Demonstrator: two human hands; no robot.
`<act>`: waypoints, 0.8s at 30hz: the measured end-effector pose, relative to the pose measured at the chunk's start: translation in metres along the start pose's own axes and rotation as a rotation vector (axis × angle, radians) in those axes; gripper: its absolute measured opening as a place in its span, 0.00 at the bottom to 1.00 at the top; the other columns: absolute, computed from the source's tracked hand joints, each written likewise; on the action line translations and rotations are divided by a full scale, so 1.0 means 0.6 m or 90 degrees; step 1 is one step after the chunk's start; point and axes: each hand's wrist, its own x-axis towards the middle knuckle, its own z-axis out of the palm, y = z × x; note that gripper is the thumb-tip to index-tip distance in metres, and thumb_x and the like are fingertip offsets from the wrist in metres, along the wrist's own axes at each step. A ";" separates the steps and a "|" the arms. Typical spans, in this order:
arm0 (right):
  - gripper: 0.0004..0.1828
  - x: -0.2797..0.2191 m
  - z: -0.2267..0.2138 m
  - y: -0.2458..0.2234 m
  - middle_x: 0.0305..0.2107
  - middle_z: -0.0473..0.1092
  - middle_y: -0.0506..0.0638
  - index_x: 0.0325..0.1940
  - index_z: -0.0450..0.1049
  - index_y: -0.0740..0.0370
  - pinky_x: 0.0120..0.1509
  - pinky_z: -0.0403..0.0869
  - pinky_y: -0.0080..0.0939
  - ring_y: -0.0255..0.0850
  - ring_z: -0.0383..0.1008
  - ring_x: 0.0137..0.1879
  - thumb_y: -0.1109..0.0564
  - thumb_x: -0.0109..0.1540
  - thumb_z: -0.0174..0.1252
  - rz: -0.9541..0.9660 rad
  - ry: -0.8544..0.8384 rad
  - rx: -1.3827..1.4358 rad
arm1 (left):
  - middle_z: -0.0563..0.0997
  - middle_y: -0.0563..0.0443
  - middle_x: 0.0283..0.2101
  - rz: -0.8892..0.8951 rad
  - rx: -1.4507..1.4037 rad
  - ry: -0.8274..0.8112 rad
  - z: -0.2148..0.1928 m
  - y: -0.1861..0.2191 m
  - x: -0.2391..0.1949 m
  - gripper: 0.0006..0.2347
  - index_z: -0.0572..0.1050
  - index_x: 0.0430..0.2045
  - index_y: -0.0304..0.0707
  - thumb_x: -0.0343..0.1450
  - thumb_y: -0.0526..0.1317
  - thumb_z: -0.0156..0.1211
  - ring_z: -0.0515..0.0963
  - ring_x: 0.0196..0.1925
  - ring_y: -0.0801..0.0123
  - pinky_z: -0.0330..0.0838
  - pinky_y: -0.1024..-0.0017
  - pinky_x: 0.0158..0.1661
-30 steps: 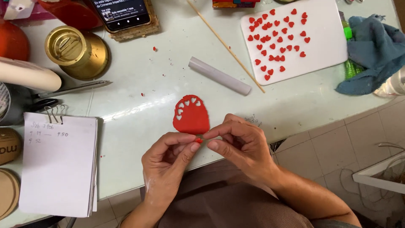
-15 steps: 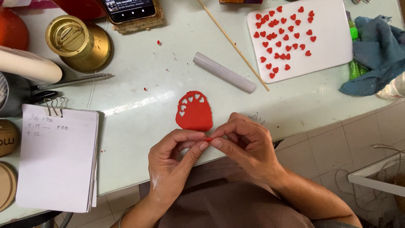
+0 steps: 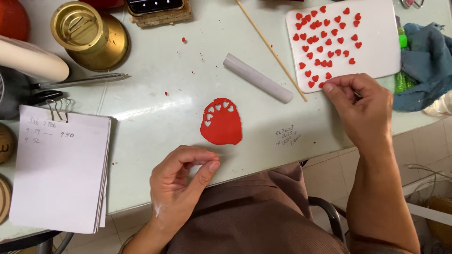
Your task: Punching out heart shapes from red clay using a small metal cutter and flattening it with a roller
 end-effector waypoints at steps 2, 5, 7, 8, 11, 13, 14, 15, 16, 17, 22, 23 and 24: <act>0.03 0.002 0.002 0.008 0.21 0.57 0.43 0.41 0.74 0.64 0.34 0.57 0.28 0.30 0.53 0.29 0.61 0.65 0.60 -0.010 0.010 -0.003 | 0.77 0.48 0.30 -0.004 -0.002 0.007 -0.007 -0.001 -0.001 0.05 0.73 0.28 0.33 0.62 0.26 0.58 0.76 0.35 0.70 0.74 0.80 0.39; 0.04 -0.001 0.001 0.019 0.23 0.61 0.46 0.44 0.73 0.68 0.32 0.59 0.28 0.31 0.56 0.28 0.63 0.68 0.59 -0.053 0.014 -0.014 | 0.77 0.48 0.30 -0.001 0.017 0.016 -0.016 0.002 -0.002 0.05 0.73 0.28 0.32 0.63 0.26 0.58 0.76 0.35 0.69 0.74 0.80 0.39; 0.05 -0.005 0.002 0.044 0.25 0.63 0.49 0.46 0.71 0.72 0.29 0.59 0.28 0.32 0.57 0.27 0.65 0.69 0.58 -0.091 -0.007 -0.015 | 0.77 0.48 0.29 -0.002 0.044 0.032 -0.024 0.006 -0.004 0.05 0.73 0.28 0.32 0.63 0.27 0.57 0.77 0.35 0.69 0.74 0.80 0.39; 0.04 -0.004 0.002 0.066 0.31 0.63 0.50 0.48 0.70 0.68 0.35 0.58 0.32 0.35 0.58 0.33 0.66 0.71 0.57 -0.088 0.055 -0.045 | 0.77 0.48 0.30 0.014 0.058 0.030 -0.028 0.005 -0.005 0.05 0.73 0.28 0.32 0.63 0.27 0.58 0.77 0.35 0.69 0.74 0.80 0.38; 0.05 -0.005 0.006 0.067 0.37 0.63 0.50 0.49 0.63 0.62 0.40 0.53 0.31 0.32 0.53 0.35 0.65 0.69 0.45 -0.017 0.094 0.033 | 0.78 0.49 0.30 0.019 0.101 0.041 -0.040 0.010 -0.003 0.04 0.73 0.28 0.33 0.63 0.29 0.59 0.77 0.34 0.71 0.73 0.81 0.36; 0.08 -0.015 0.012 0.026 0.36 0.62 0.50 0.48 0.58 0.61 0.38 0.49 0.27 0.28 0.48 0.31 0.65 0.66 0.36 0.058 0.069 0.133 | 0.78 0.50 0.29 0.007 0.125 0.047 -0.046 0.012 -0.002 0.04 0.73 0.29 0.34 0.64 0.30 0.58 0.78 0.33 0.72 0.73 0.82 0.35; 0.10 -0.022 0.016 -0.005 0.38 0.65 0.54 0.47 0.58 0.63 0.44 0.53 0.29 0.32 0.52 0.35 0.68 0.64 0.34 0.039 0.045 0.118 | 0.78 0.49 0.30 0.045 0.155 0.051 -0.047 0.012 0.001 0.04 0.74 0.29 0.34 0.64 0.29 0.57 0.78 0.33 0.71 0.73 0.81 0.36; 0.12 -0.029 0.019 -0.035 0.40 0.67 0.58 0.46 0.58 0.66 0.50 0.57 0.31 0.35 0.56 0.39 0.71 0.62 0.32 0.020 0.020 0.103 | 0.78 0.48 0.32 0.082 0.186 0.055 -0.047 0.012 0.003 0.04 0.74 0.30 0.33 0.65 0.29 0.56 0.78 0.33 0.70 0.74 0.79 0.38; 0.12 -0.031 0.028 -0.050 0.40 0.67 0.58 0.46 0.58 0.66 0.50 0.57 0.31 0.35 0.56 0.39 0.71 0.62 0.32 0.015 0.015 0.103 | 0.78 0.48 0.32 0.081 0.187 0.061 -0.047 0.008 0.004 0.04 0.74 0.30 0.33 0.65 0.29 0.56 0.78 0.33 0.70 0.74 0.79 0.38; 0.10 -0.034 0.036 -0.065 0.41 0.68 0.58 0.45 0.59 0.66 0.50 0.59 0.31 0.35 0.58 0.40 0.73 0.63 0.36 -0.006 -0.017 0.116 | 0.77 0.46 0.35 0.150 0.257 0.042 -0.047 0.004 0.006 0.06 0.73 0.34 0.32 0.65 0.30 0.57 0.77 0.37 0.65 0.71 0.73 0.42; 0.09 -0.047 0.077 -0.119 0.51 0.63 0.65 0.49 0.58 0.72 0.56 0.66 0.35 0.42 0.66 0.46 0.70 0.64 0.42 -0.098 -0.160 0.239 | 0.73 0.41 0.42 0.292 0.414 -0.015 -0.042 -0.005 0.011 0.08 0.70 0.38 0.26 0.68 0.32 0.55 0.74 0.43 0.52 0.69 0.63 0.48; 0.10 -0.049 0.086 -0.128 0.48 0.60 0.64 0.48 0.58 0.72 0.57 0.69 0.36 0.47 0.70 0.48 0.72 0.63 0.44 -0.141 -0.186 0.258 | 0.72 0.41 0.42 0.302 0.425 -0.025 -0.041 -0.003 0.011 0.08 0.70 0.38 0.24 0.68 0.31 0.54 0.72 0.44 0.51 0.70 0.63 0.47; 0.10 -0.050 0.095 -0.137 0.45 0.57 0.62 0.47 0.59 0.73 0.59 0.72 0.38 0.52 0.73 0.51 0.73 0.61 0.45 -0.186 -0.211 0.276 | 0.72 0.41 0.43 0.311 0.437 -0.035 -0.040 0.000 0.012 0.08 0.70 0.38 0.22 0.69 0.31 0.54 0.71 0.44 0.51 0.71 0.64 0.47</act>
